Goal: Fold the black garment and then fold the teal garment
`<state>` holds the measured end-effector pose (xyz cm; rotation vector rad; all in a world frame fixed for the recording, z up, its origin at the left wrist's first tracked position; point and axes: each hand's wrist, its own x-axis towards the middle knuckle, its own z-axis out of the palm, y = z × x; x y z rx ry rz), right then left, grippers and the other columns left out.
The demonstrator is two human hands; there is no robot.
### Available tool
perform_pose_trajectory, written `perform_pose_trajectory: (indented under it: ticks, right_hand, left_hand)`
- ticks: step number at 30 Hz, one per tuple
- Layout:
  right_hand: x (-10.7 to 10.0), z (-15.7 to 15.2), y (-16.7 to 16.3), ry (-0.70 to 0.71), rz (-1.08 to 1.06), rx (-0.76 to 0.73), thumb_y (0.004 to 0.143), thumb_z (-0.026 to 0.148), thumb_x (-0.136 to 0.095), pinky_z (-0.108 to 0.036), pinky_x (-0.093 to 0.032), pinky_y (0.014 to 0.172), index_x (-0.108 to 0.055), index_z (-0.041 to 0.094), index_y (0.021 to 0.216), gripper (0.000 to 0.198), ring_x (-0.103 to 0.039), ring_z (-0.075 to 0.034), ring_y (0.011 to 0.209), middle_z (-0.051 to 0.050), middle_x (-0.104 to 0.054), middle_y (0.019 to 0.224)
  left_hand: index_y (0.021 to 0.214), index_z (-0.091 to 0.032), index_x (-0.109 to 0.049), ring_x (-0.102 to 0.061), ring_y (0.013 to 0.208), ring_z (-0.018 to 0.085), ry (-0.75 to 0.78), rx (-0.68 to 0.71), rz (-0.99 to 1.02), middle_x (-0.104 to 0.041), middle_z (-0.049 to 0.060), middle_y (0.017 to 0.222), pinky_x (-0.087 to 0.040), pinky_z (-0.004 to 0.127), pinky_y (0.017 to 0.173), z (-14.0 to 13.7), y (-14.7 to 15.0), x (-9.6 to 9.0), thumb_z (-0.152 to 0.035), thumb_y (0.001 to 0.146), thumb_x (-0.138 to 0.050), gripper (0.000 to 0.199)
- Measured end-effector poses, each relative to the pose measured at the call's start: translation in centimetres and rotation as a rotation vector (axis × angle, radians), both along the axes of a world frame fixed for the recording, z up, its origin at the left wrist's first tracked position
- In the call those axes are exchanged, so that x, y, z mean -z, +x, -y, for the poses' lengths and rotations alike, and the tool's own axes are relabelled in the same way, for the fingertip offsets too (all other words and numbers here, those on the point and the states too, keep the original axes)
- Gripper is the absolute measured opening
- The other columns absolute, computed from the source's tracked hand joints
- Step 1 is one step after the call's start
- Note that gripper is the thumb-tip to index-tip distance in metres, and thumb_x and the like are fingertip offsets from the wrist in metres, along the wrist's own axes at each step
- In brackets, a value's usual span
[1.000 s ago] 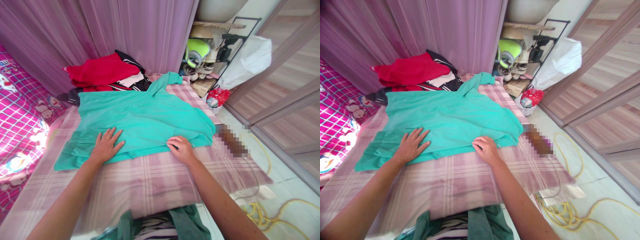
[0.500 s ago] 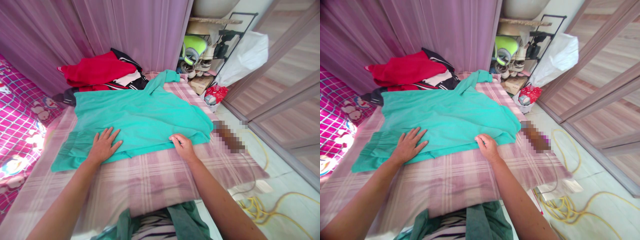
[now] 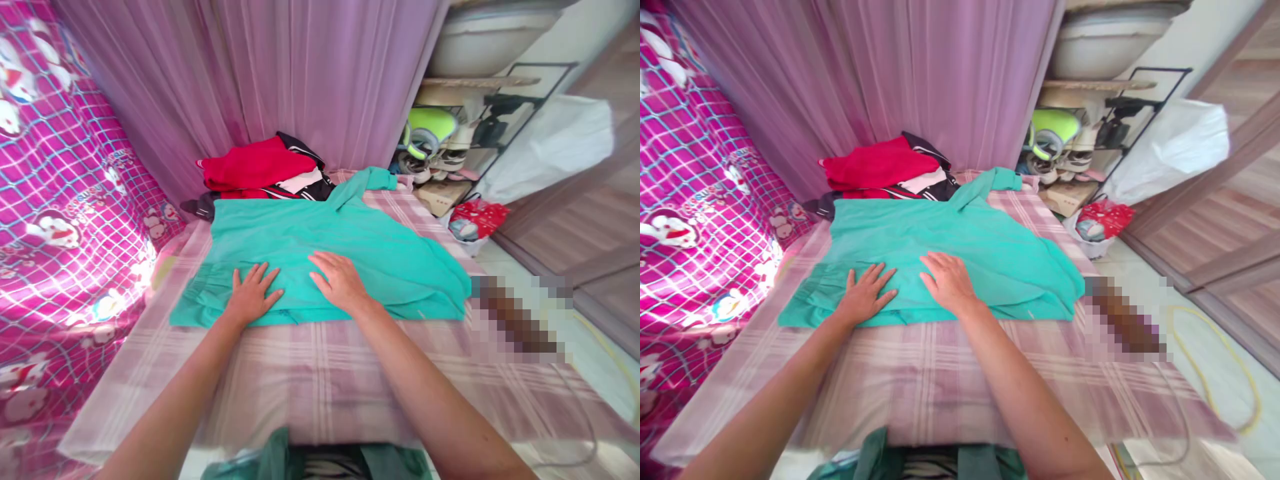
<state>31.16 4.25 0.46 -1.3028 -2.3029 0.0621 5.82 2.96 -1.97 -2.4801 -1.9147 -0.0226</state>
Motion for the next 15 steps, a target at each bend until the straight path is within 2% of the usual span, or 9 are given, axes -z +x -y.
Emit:
perform_pose_trajectory:
  ticks: [3, 7, 10, 15]
  right_hand:
    - [1.9, -1.1, -1.4, -0.102, 0.179, 0.033, 0.096, 0.044, -0.049, -0.053, -0.032, 0.111, -0.051, 0.022, 0.142, 0.051, -0.039, -0.031, 0.139, -0.014, -0.043, 0.151]
    - [4.2, -1.3, -1.1, -0.117, 0.254, 0.074, 0.097, 0.049, -0.043, -0.054, -0.029, 0.113, -0.046, 0.025, 0.145, 0.053, -0.036, -0.030, 0.141, -0.013, -0.040, 0.153]
    - [4.7, -1.3, -0.7, -0.087, 0.258, 0.089, 0.097, 0.050, -0.041, -0.053, -0.029, 0.112, -0.047, 0.026, 0.144, 0.053, -0.038, -0.029, 0.139, -0.012, -0.042, 0.152]
    - [5.0, -1.4, -0.5, -0.056, 0.260, 0.086, 0.098, 0.050, -0.038, -0.052, -0.031, 0.112, -0.049, 0.027, 0.143, 0.052, -0.040, -0.028, 0.138, -0.010, -0.045, 0.150]
  left_hand:
    - [0.150, -0.035, -0.034, -0.027, 0.146, 0.033, -0.023, -0.012, 0.026, -0.030, 0.008, 0.159, -0.013, 0.071, 0.112, 0.2, 0.2, 0.0, -0.059, 0.095, -0.036, 0.060]
    - [0.152, -0.034, -0.029, -0.024, 0.147, 0.031, -0.031, -0.004, 0.065, -0.027, 0.007, 0.161, -0.017, 0.065, 0.114, 0.1, 0.0, 0.0, -0.062, 0.093, -0.036, 0.065]
    - [0.152, -0.029, -0.031, -0.024, 0.147, 0.030, 0.002, -0.025, 0.070, -0.028, 0.008, 0.160, -0.021, 0.058, 0.116, -0.1, -1.3, 0.0, -0.060, 0.095, -0.033, 0.065]
    - [0.148, -0.023, -0.041, -0.029, 0.146, 0.029, 0.111, -0.121, 0.031, -0.036, 0.009, 0.157, -0.018, 0.049, 0.120, -0.1, -5.3, 0.2, -0.056, 0.097, -0.030, 0.062]
